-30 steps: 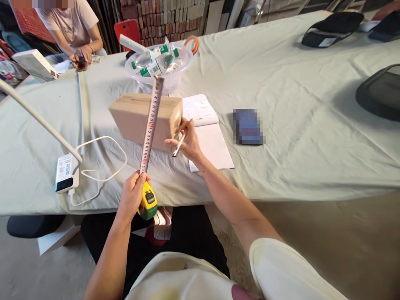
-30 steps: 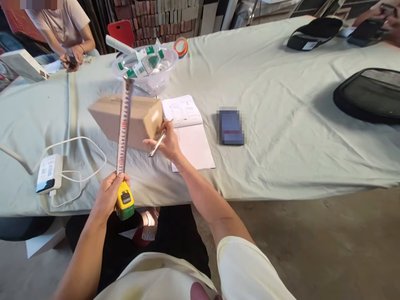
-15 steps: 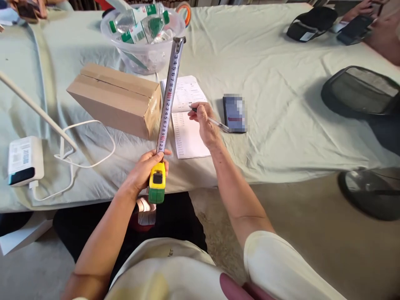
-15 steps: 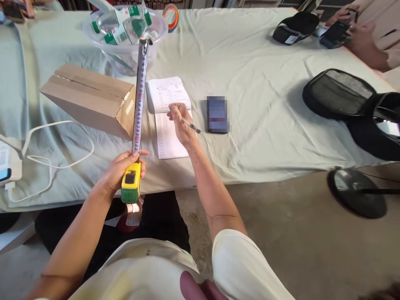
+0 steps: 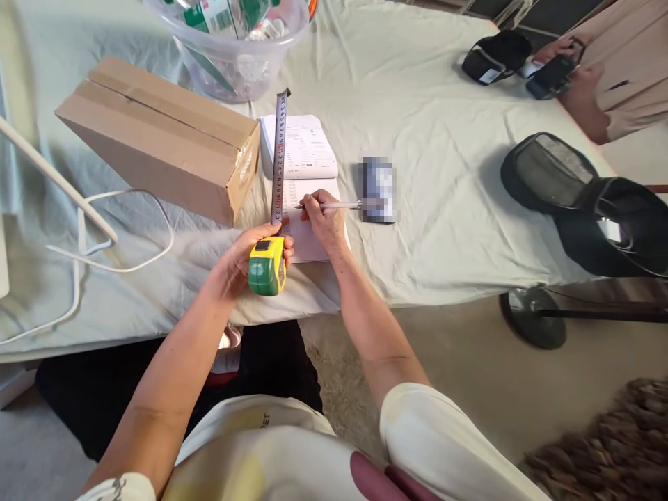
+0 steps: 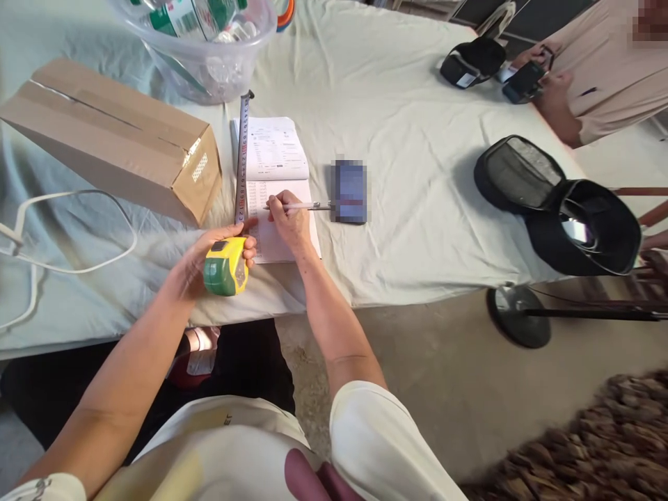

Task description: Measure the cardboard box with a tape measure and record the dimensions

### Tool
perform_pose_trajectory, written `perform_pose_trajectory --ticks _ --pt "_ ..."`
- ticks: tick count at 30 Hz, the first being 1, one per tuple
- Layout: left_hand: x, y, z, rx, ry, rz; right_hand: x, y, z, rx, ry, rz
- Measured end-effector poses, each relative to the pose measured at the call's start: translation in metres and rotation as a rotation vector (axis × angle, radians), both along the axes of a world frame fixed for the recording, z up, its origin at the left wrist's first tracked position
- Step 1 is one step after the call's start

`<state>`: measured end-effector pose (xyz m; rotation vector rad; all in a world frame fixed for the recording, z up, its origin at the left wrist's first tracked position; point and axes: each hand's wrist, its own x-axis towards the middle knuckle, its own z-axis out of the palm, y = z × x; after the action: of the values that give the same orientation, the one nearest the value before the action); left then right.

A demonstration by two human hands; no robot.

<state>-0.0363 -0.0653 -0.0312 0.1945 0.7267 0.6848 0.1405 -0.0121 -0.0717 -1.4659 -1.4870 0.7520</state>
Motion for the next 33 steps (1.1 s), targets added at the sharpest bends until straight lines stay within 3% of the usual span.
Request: perform_pose_trajectory --ticks 17,25,33 --pt "-0.0031 -0.0037 -0.0043 0.006 -0.061 0.003 -0.0006 0.0006 -0.0052 -0.096 -0.063 0.000" --pt "-0.0034 -0.0042 -0.0030 0.000 -0.061 0.002 -0.0004 -0.0004 -0.0056 -0.068 -0.040 -0.014" --pt "-0.0048 -0.0048 -0.0011 0.018 -0.064 -0.006 -0.0038 -0.0020 0.0025 -0.115 -0.120 -0.045"
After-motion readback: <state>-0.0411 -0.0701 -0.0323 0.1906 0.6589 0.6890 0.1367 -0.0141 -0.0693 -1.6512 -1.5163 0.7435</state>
